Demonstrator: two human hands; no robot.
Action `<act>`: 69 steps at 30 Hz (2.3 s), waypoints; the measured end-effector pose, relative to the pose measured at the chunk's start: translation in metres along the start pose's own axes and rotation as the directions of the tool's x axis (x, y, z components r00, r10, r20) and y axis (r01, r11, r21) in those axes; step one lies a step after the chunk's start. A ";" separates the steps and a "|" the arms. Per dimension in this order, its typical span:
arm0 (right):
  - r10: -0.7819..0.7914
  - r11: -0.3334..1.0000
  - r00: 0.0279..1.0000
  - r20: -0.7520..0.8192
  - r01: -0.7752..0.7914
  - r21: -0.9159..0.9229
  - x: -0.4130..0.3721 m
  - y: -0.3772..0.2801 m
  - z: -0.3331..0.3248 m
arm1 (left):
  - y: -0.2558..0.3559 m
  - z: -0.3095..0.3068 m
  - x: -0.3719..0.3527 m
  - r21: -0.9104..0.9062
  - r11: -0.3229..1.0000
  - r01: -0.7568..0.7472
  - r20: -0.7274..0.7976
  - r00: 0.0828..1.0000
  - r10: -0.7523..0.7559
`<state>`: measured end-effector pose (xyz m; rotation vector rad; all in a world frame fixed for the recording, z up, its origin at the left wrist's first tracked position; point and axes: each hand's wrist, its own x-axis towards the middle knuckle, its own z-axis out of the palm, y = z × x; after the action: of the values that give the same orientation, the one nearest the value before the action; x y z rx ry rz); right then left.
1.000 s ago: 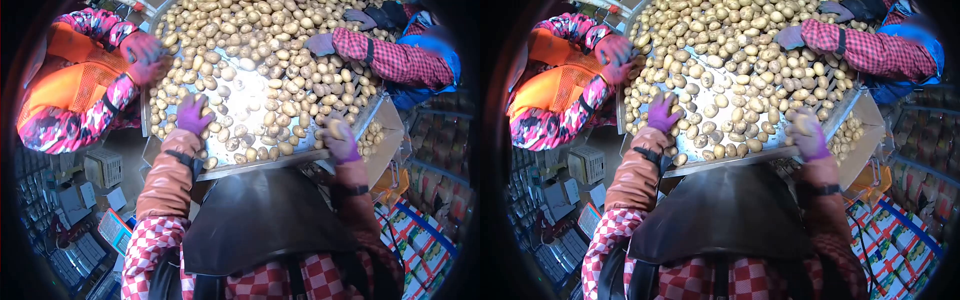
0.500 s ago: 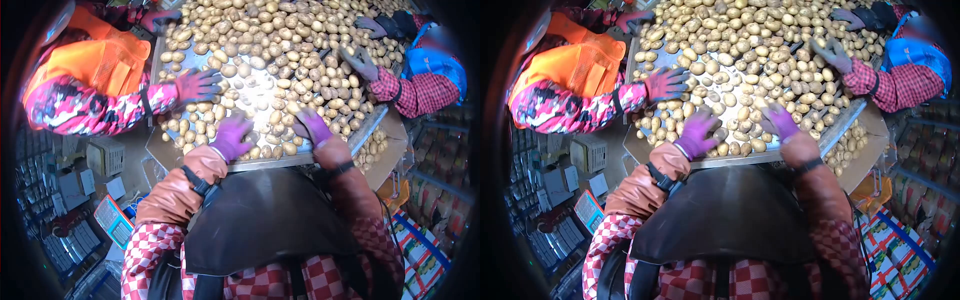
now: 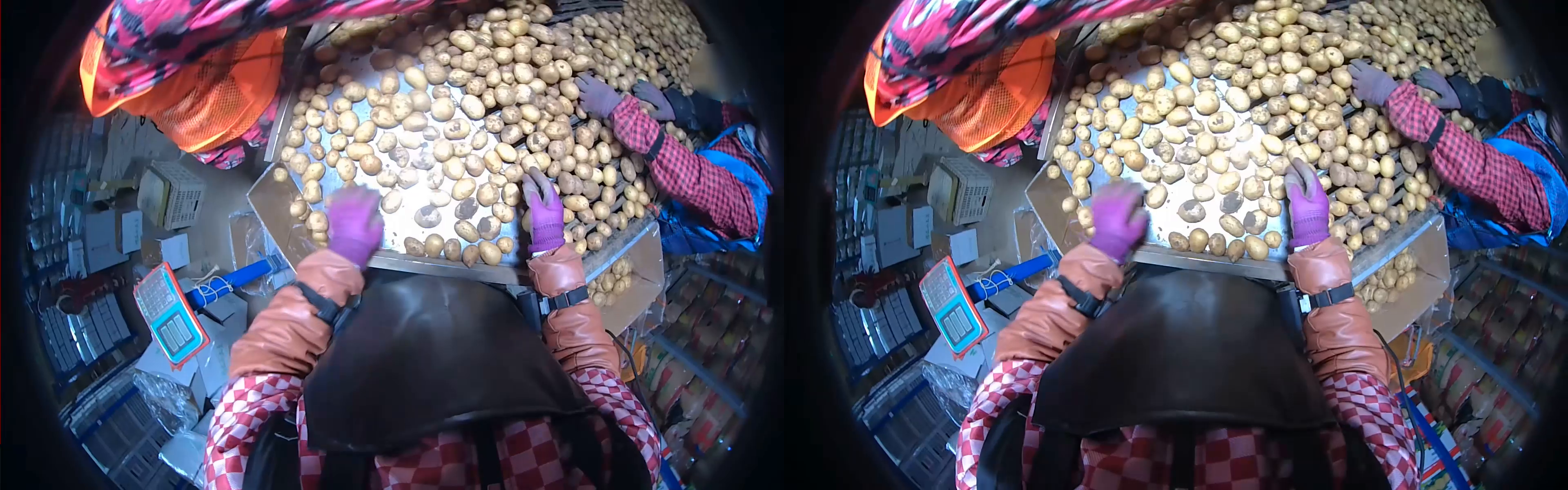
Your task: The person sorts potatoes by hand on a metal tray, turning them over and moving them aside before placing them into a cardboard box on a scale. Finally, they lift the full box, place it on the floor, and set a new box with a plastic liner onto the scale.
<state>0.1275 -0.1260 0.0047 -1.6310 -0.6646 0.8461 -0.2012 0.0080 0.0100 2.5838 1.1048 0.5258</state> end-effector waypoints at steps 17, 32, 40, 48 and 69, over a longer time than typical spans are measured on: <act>-0.152 0.581 0.755 0.638 0.590 -0.560 -0.005 -0.023 0.037 | -0.028 -0.008 0.037 -0.069 0.994 0.081 0.071 0.995 -0.077; -0.280 0.377 0.835 0.474 0.550 -0.745 0.096 0.004 0.101 | -0.046 0.054 0.141 -0.171 0.957 0.235 0.210 0.958 -0.198; 0.233 0.971 0.797 0.558 -0.225 -0.084 0.036 -0.049 0.060 | 0.004 0.017 0.099 -0.662 0.366 0.653 0.460 0.741 -0.489; 0.269 0.851 0.729 0.629 -0.485 0.199 0.010 -0.043 0.056 | 0.011 0.045 0.142 -0.226 0.946 0.234 0.305 0.939 -0.159; -0.049 0.738 0.786 0.617 -0.388 0.553 -0.059 -0.001 0.009 | 0.084 0.041 0.094 -0.627 0.721 0.294 0.569 0.805 0.167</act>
<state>0.0861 -0.1671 0.0154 -0.7552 -0.5325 1.5791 -0.0697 0.0161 0.0267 1.8055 0.5976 0.0440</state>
